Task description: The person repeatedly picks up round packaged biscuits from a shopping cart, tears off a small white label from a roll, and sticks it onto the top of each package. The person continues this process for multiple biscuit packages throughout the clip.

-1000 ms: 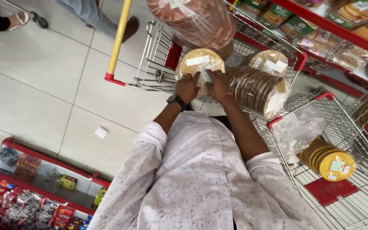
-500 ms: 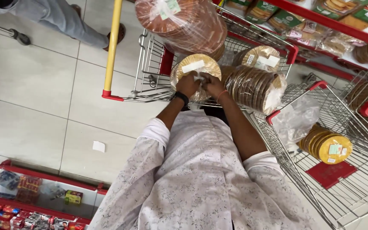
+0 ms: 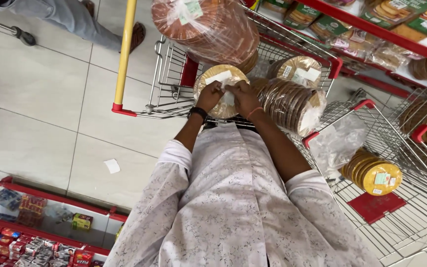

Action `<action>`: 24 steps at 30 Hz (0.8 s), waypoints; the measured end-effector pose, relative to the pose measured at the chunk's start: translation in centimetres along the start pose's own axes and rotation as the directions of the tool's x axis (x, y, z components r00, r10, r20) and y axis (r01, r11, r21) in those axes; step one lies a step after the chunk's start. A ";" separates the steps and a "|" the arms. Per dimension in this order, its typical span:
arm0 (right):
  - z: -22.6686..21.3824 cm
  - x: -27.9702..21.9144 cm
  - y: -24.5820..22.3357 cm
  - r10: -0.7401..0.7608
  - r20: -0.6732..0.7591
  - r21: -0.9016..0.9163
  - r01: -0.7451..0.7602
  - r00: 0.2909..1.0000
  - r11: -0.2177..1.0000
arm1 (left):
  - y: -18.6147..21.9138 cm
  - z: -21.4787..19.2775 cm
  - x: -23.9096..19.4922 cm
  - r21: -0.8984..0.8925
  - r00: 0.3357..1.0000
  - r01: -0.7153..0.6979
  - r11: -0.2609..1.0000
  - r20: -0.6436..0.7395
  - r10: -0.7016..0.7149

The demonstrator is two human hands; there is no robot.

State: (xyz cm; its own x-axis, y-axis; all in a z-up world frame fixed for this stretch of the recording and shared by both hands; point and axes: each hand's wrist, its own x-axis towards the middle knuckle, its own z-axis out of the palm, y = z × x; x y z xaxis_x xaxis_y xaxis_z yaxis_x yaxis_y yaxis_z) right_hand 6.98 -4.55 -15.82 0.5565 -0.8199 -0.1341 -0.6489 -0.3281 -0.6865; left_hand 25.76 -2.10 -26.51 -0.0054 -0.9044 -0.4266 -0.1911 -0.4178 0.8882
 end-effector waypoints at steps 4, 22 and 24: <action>-2.5 1.5 0.1 -0.020 0.249 -0.324 0.103 0.968 0.940 | 1.5 -0.2 -0.9 0.027 1.000 0.018 0.999 0.008 -0.019; -6.0 1.2 -1.2 0.068 0.152 -0.374 -0.006 0.986 0.927 | 9.6 1.4 -5.5 0.576 0.974 -0.212 0.790 0.060 0.217; -5.9 1.0 -1.5 0.014 0.079 -0.419 0.021 0.997 0.908 | 8.0 2.1 -4.5 0.660 0.978 -0.188 0.728 0.056 0.201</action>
